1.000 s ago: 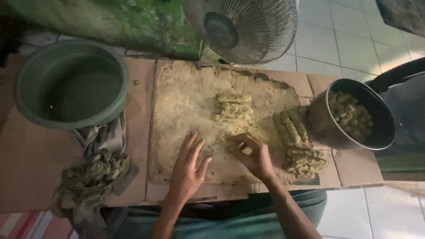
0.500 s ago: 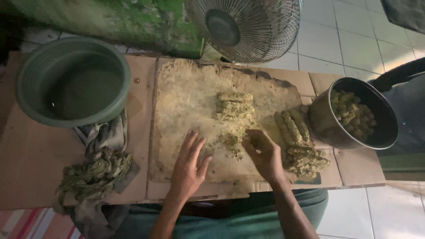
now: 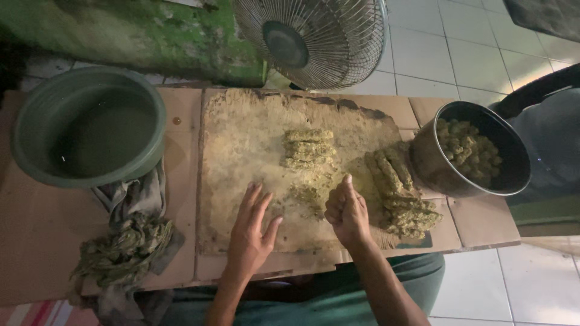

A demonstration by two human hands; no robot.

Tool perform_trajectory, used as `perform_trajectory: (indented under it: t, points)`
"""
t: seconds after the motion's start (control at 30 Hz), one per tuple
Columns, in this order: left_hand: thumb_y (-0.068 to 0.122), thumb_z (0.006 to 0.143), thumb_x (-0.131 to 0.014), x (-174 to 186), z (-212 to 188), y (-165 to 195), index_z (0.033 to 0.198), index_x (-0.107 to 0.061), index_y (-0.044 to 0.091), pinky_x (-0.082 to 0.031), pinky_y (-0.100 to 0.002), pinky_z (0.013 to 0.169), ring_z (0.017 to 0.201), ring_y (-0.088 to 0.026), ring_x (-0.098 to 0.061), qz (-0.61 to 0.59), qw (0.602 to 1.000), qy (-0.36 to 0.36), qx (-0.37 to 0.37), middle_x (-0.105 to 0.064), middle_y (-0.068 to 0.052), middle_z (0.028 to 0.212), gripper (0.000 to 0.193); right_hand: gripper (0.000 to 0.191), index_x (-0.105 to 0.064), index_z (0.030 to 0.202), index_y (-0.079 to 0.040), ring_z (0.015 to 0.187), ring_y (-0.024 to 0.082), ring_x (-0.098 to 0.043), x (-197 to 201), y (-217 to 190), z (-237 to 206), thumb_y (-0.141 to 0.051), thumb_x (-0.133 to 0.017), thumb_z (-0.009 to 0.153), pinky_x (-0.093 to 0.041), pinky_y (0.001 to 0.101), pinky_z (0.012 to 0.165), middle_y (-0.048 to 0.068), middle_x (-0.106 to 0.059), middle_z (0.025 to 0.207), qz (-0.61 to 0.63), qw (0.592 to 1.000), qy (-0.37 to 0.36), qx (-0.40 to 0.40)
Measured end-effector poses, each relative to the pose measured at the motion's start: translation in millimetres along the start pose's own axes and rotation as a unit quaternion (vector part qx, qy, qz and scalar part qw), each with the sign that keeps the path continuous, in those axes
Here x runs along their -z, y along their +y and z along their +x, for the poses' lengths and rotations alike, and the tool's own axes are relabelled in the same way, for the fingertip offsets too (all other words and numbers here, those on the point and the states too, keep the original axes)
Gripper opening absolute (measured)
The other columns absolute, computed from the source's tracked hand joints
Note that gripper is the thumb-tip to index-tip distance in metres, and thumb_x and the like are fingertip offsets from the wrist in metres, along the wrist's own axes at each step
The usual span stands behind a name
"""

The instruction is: The person shapes a greenish dough-like mixture into small cylindrical pieces on a cardboard surface. They repeatedly take portions of the mixture, roll them into logs, and place them in a metal pot. The person occasionally dips their hand into a green basin of water to moisten it before continuing to shape the mixture.

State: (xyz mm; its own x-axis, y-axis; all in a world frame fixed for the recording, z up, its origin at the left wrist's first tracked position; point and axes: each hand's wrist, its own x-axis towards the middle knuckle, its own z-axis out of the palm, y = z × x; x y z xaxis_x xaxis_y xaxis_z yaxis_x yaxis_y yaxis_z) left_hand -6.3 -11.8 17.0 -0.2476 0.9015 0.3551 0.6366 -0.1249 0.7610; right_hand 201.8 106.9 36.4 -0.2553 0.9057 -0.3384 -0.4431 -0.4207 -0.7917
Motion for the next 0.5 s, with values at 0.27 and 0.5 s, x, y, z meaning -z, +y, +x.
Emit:
perform_trajectory:
  t: [0.27, 0.5]
  points:
    - [0.024, 0.097, -0.07, 3.1, 1.8, 2.2, 0.145, -0.053, 0.008, -0.048, -0.051, 0.114, 0.151, -0.038, -0.036, 0.003, 1.0, -0.015, 0.001, -0.039, -0.018, 0.161, 0.053, 0.046, -0.041, 0.072, -0.018, 0.048, 0.008, -0.029, -5.4, -5.1, -3.3, -0.042, -0.044, 0.112, -0.026, 0.0277, 0.041, -0.006, -0.034, 0.063, 0.032, 0.998, -0.046, 0.034]
    - [0.024, 0.096, -0.069, 2.5, 1.0, 2.0, 0.145, -0.053, 0.007, -0.047, -0.052, 0.115, 0.151, -0.038, -0.037, 0.001, 1.0, 0.001, -0.01, -0.041, -0.018, 0.16, 0.054, 0.042, -0.05, 0.08, -0.013, 0.051, 0.009, -0.028, 25.9, 11.8, 11.0, -0.043, -0.046, 0.109, -0.026, 0.0276, 0.043, -0.002, -0.036, 0.066, 0.069, 0.997, -0.035, 0.0]
